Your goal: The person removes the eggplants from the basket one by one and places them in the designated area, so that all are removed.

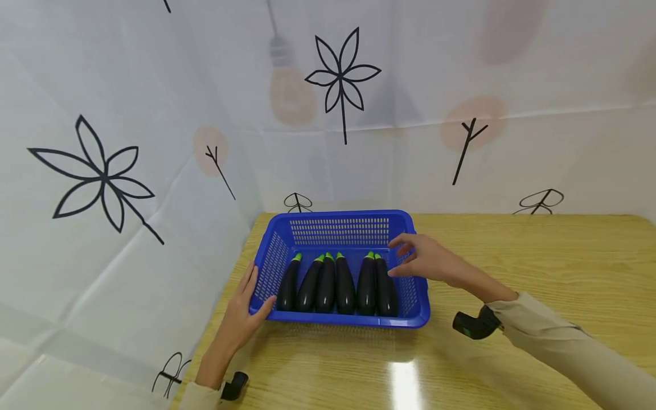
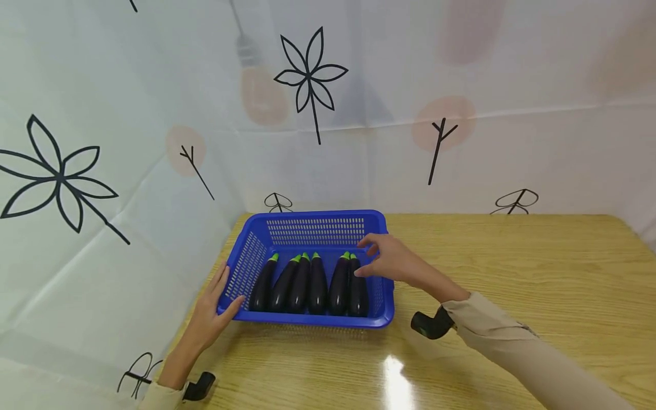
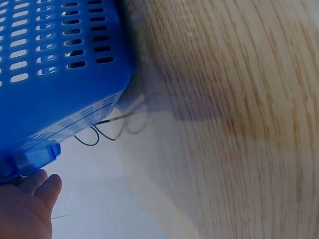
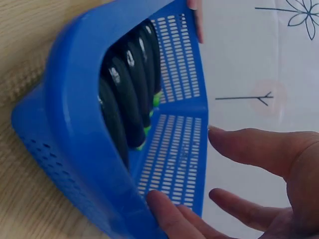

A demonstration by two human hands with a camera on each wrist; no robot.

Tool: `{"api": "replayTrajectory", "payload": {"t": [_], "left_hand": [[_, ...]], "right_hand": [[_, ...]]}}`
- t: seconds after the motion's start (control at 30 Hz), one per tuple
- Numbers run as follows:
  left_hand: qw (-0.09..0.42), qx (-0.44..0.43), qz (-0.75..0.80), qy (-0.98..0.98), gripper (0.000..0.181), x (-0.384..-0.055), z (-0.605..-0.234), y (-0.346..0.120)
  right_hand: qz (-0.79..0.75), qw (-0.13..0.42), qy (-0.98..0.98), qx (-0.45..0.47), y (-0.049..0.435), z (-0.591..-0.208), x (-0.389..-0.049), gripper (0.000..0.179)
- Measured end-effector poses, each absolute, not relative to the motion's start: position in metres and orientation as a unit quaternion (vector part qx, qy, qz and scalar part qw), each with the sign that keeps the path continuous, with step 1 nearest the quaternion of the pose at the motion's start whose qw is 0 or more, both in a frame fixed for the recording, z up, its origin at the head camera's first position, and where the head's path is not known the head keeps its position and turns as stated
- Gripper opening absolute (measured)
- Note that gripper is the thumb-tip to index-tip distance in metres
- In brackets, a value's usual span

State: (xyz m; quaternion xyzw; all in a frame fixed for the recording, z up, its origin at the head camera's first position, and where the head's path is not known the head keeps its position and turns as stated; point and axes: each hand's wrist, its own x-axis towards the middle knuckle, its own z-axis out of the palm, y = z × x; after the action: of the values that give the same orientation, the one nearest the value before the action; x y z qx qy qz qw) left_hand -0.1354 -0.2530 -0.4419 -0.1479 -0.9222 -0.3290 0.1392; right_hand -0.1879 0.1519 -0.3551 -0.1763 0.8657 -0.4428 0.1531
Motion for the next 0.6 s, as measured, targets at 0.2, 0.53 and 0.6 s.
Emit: {"api": "replayTrajectory", "payload": {"t": [0.2,0.53,0.6], "left_hand": [[0.136,-0.144,-0.331,-0.922,0.079,-0.135,-0.442,-0.252],[0.144,-0.144,-0.327,-0.923,0.077,-0.135,-0.442,-0.253],[0.146,-0.147,-0.328,-0.922,0.077,-0.136,-0.443,-0.252]], "right_hand": [[-0.474,0.23,0.839,-0.133,0.139,-0.357,-0.201,0.058],[-0.474,0.276,0.833,-0.069,0.113,-0.369,-0.219,0.06],[-0.465,0.274,0.84,-0.057,0.109,-0.372,-0.222,0.058]]}}
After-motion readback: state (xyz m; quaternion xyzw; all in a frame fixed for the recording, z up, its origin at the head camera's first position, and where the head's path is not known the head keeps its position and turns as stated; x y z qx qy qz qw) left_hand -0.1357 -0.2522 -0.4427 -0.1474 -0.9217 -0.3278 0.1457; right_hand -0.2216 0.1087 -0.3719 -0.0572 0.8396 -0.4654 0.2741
